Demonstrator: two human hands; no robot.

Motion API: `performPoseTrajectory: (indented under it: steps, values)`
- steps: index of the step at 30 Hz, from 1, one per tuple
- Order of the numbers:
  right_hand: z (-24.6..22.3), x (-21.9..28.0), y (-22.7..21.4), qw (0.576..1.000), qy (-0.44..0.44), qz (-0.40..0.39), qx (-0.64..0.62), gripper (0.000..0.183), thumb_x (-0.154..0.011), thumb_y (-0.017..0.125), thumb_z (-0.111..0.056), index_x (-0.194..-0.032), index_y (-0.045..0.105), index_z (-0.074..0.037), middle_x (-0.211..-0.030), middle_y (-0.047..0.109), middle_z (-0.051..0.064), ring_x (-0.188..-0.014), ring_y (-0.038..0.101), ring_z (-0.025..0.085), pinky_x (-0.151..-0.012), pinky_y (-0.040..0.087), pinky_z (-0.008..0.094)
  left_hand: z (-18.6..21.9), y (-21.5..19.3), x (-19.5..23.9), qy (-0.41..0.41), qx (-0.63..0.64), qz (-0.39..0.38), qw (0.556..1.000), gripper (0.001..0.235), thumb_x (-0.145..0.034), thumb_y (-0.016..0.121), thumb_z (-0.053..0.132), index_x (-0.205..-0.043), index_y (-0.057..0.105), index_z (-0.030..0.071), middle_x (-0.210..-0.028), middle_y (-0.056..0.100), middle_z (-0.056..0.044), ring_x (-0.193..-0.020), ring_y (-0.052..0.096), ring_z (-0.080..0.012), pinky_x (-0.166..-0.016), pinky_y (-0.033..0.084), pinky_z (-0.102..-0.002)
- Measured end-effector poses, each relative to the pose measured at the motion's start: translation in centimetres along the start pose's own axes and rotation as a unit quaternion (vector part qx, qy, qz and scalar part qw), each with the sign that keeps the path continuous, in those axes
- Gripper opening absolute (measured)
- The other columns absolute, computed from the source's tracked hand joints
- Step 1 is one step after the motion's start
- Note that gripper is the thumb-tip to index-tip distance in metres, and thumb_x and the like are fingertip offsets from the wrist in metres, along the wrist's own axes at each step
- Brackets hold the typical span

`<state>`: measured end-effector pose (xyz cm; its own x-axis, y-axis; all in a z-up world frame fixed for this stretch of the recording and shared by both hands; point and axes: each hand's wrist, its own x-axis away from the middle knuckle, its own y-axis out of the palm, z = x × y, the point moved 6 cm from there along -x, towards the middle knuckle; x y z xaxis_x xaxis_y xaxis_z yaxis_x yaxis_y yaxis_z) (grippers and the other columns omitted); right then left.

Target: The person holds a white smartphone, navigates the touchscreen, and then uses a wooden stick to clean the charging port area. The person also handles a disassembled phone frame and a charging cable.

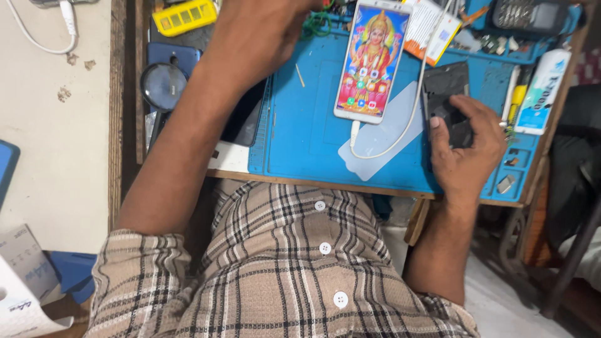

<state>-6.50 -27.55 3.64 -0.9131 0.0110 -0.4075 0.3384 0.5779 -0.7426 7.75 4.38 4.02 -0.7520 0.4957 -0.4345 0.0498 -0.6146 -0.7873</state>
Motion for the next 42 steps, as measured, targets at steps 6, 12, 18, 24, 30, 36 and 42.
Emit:
performPoseTrajectory:
  steps: [6, 12, 18, 24, 30, 36, 42]
  values:
    - [0.5, 0.4, 0.0, 1.0, 0.003, 0.004, -0.014, 0.028, -0.097, 0.08, -0.004, -0.124, 0.071, 0.001, -0.125, 0.072, 0.018, -0.119, 0.07, 0.031, -0.107, 0.054, 0.036, 2.3, -1.1, 5.1, 0.029, -0.04, -0.006, 0.999, 0.02, -0.09, 0.075, 0.01, -0.109, 0.079, 0.012, -0.14, 0.052, -0.016, -0.141, 0.044, -0.0374, -0.12, 0.032, -0.055]
    - [0.1, 0.3, 0.1, 1.0, 0.003, 0.012, -0.019, 0.027, -0.096, 0.078, -0.003, -0.122, 0.071, 0.001, -0.123, 0.072, 0.018, -0.118, 0.07, 0.031, -0.107, 0.054, 0.036, 2.4, -0.1, 5.9, 0.073, -0.103, 0.001, 0.992, 0.009, -0.093, 0.072, 0.013, -0.099, 0.078, 0.011, -0.139, 0.057, -0.01, -0.144, 0.044, -0.0299, -0.129, 0.024, -0.055]
    - [-0.9, -0.1, 0.4, 1.0, -0.019, 0.018, -0.014, 0.025, -0.098, 0.077, -0.004, -0.122, 0.072, 0.001, -0.126, 0.071, 0.017, -0.119, 0.07, 0.032, -0.107, 0.054, 0.038, 2.4, 1.0, 5.7, 0.102, -0.183, 0.023, 0.978, 0.013, -0.096, 0.067, 0.011, -0.085, 0.07, 0.005, -0.121, 0.061, -0.007, -0.14, 0.049, -0.0251, -0.13, 0.026, -0.052]
    - [-5.8, -0.9, 1.2, 0.992, -0.108, 0.02, 0.067, 0.027, -0.098, 0.083, -0.011, -0.12, 0.072, -0.003, -0.128, 0.071, 0.015, -0.119, 0.067, 0.035, -0.109, 0.047, 0.039, 3.3, 0.0, 5.4, 0.078, -0.131, 0.024, 0.988, 0.006, -0.092, 0.069, 0.011, -0.095, 0.07, 0.006, -0.116, 0.063, -0.007, -0.134, 0.053, -0.025, -0.128, 0.026, -0.052]
    - [-10.9, -2.0, 3.8, 0.984, -0.164, -0.071, -0.004, 0.032, -0.091, 0.084, -0.013, -0.12, 0.072, -0.004, -0.117, 0.074, 0.011, -0.107, 0.069, 0.029, -0.102, 0.046, 0.04, 7.4, 0.4, 4.9, 0.015, 0.101, -0.034, 0.994, 0.013, -0.092, 0.072, 0.016, -0.1, 0.071, 0.007, -0.092, 0.069, -0.007, -0.099, 0.066, -0.0265, -0.121, 0.03, -0.056]
    - [-10.2, -1.5, 5.6, 0.987, -0.056, -0.108, -0.105, 0.011, -0.094, 0.081, -0.006, -0.103, 0.076, -0.003, -0.094, 0.075, 0.01, -0.085, 0.072, 0.021, -0.08, 0.053, 0.031, 8.0, 1.5, 4.4, -0.022, 0.238, -0.07, 0.968, 0.01, -0.087, 0.072, 0.016, -0.092, 0.07, 0.008, -0.082, 0.071, -0.005, -0.088, 0.07, -0.0247, -0.116, 0.035, -0.055]
    - [-8.3, -0.9, 5.5, 0.97, 0.022, -0.087, -0.224, 0.007, -0.101, 0.077, -0.003, -0.107, 0.075, 0.0, -0.097, 0.076, 0.012, -0.087, 0.073, 0.02, -0.08, 0.056, 0.028, 7.6, 1.5, 4.8, -0.097, 0.393, 0.003, 0.914, 0.018, -0.09, 0.071, 0.008, -0.106, 0.071, 0.003, -0.101, 0.077, -0.008, -0.098, 0.076, -0.0191, -0.091, 0.059, -0.033]
